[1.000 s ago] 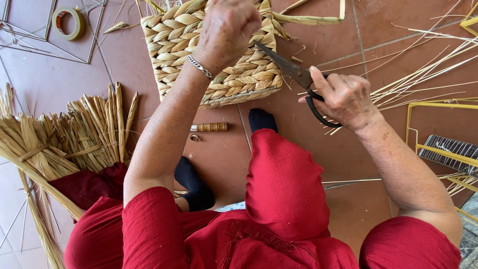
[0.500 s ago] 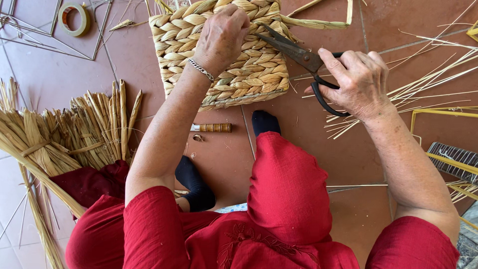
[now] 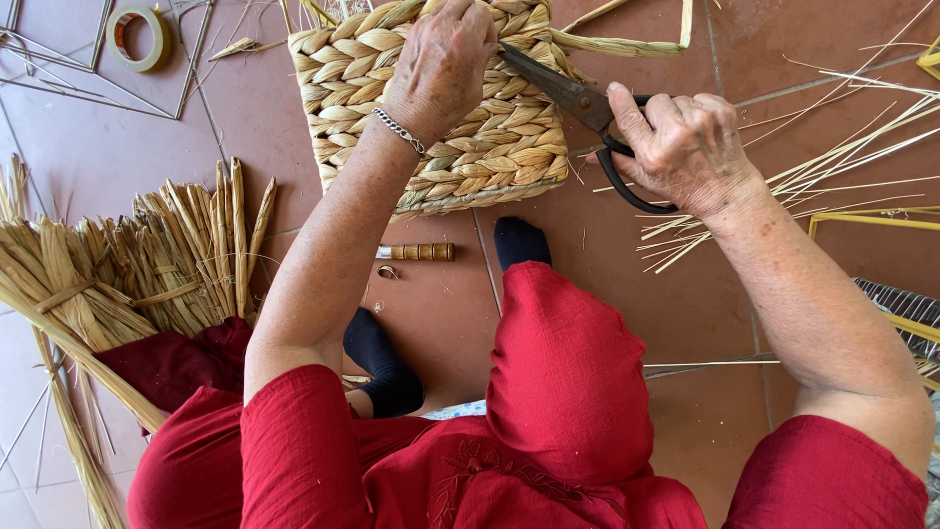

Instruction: The person sits on the floor and weaves dried palm leaves into a basket frame. They trim excess strands with shears and continue weaving the sides and rim of the basket.

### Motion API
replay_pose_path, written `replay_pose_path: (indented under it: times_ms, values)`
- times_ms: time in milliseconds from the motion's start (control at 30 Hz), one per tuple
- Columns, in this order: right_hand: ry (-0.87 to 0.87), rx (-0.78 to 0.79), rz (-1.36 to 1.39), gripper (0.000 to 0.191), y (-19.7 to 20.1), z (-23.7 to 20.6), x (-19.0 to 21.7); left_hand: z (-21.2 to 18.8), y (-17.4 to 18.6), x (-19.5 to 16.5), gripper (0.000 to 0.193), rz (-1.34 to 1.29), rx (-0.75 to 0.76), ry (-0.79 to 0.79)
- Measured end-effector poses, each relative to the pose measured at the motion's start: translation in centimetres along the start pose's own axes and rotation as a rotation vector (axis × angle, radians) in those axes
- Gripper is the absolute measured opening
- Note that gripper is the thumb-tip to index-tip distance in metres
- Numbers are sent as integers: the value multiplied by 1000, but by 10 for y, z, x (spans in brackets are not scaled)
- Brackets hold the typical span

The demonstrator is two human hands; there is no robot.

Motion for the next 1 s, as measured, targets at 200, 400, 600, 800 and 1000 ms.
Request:
replay_pose_path:
  times_ms: [200,400,600,800,1000]
  values:
    - [42,9,-40,67,-2,-1,-7,3,-5,12,14,-91,-110,12]
    - [-13,-3,120,67,16,-21,-16,-11,21,42,16,-133,-168,52]
    - [-121,-66,266,72,34,-27,-9,-52,52,38,11,-532,-4,266]
    - [-33,-42,184,75,39,-9,3,-68,54,1,9,-352,-26,103]
    - [33,-55,129,77,35,2,9,-62,41,-9,10,-93,-47,54]
Point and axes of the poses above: each hand's wrist, its own z-axis towards the middle knuckle, its own y-axis out of the back of the hand, x = y × z, the point moved 2 cm from there along z, towards the middle knuckle, and after that the axes turned 10 degrees about x, right-handed, at the moved point
